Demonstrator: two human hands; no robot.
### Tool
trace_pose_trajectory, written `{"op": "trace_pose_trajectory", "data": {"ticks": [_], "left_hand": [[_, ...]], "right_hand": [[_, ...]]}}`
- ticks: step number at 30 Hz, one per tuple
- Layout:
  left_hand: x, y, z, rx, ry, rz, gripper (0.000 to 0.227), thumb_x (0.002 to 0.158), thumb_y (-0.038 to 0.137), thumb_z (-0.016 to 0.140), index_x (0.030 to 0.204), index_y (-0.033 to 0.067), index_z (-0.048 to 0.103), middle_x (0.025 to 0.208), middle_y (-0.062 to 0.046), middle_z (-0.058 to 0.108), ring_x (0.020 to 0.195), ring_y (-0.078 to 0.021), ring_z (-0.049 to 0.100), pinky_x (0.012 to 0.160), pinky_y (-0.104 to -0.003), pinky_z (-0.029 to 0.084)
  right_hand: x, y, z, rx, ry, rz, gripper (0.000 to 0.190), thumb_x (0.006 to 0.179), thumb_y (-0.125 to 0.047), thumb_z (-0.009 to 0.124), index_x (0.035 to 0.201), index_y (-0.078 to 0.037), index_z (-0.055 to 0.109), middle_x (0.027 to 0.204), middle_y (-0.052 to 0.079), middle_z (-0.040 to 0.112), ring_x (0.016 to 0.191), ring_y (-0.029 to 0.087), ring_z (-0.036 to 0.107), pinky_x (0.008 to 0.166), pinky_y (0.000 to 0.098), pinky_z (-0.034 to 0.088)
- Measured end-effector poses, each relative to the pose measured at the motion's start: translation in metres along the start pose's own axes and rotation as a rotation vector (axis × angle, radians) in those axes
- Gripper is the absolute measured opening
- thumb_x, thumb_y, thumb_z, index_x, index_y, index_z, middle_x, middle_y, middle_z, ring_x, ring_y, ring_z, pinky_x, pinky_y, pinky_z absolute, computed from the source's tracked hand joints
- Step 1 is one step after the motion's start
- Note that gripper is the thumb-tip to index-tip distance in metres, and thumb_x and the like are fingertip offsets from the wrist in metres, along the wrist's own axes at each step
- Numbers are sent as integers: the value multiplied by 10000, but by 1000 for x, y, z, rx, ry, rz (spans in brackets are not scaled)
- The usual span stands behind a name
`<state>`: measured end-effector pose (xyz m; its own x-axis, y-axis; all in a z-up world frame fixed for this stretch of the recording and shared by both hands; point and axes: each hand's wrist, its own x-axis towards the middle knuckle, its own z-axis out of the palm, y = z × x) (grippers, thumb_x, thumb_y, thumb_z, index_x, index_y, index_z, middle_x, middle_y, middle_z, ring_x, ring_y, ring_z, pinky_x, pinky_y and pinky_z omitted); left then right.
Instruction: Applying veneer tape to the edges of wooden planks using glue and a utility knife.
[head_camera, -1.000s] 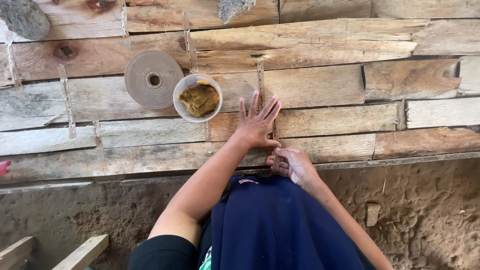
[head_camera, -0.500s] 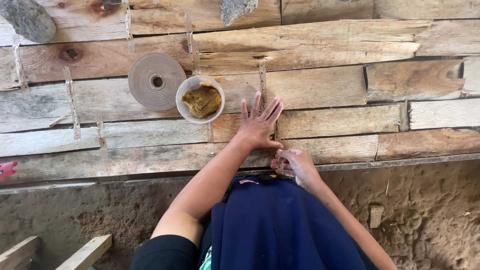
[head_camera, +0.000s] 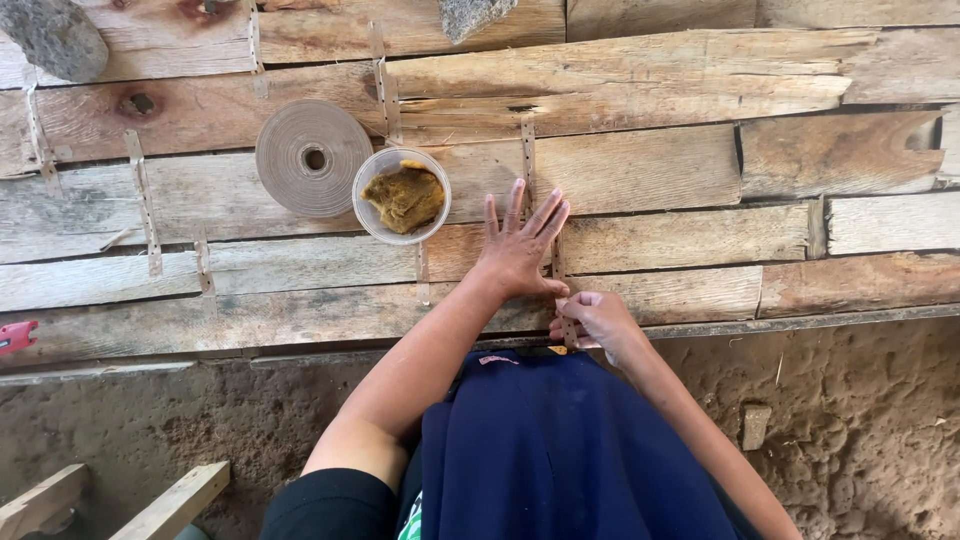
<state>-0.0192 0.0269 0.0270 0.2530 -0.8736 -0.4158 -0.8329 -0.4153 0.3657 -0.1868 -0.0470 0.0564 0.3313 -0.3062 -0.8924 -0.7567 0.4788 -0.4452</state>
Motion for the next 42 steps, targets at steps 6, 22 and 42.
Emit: {"op": "trace_pose_trajectory", "data": {"ticks": [6, 22, 42], "left_hand": [[4, -2, 5, 6, -9, 2, 1342, 640, 828, 745, 1663, 257, 89, 1731, 64, -58, 1536, -445, -178, 1190, -712, -106], [5, -2, 6, -1, -29, -29, 1300, 690, 693, 792, 1658, 263, 38, 1722, 57, -124, 1519, -430, -246, 1161, -683, -203], [-1, -6, -10, -205, -49, 35, 1128, 852, 649, 649, 1669, 235, -8, 1742, -36, -67, 1554, -398, -186, 1185, -672, -131]], "right_hand": [[7, 8, 0, 61, 6, -18, 209, 914, -198, 707, 889, 1, 652, 765, 189, 751, 597, 236, 739, 465, 268, 563], [3, 6, 14, -825, 328, -642, 173, 941, -322, 584, 991, -213, 708, 848, 196, 748, 922, 450, 710, 738, 581, 578], [54, 21, -19, -1004, 511, -926, 1185, 786, -1000, 322, 1534, -82, 295, 1701, 254, 3, 1579, 397, 34, 1165, 748, -22]]}}
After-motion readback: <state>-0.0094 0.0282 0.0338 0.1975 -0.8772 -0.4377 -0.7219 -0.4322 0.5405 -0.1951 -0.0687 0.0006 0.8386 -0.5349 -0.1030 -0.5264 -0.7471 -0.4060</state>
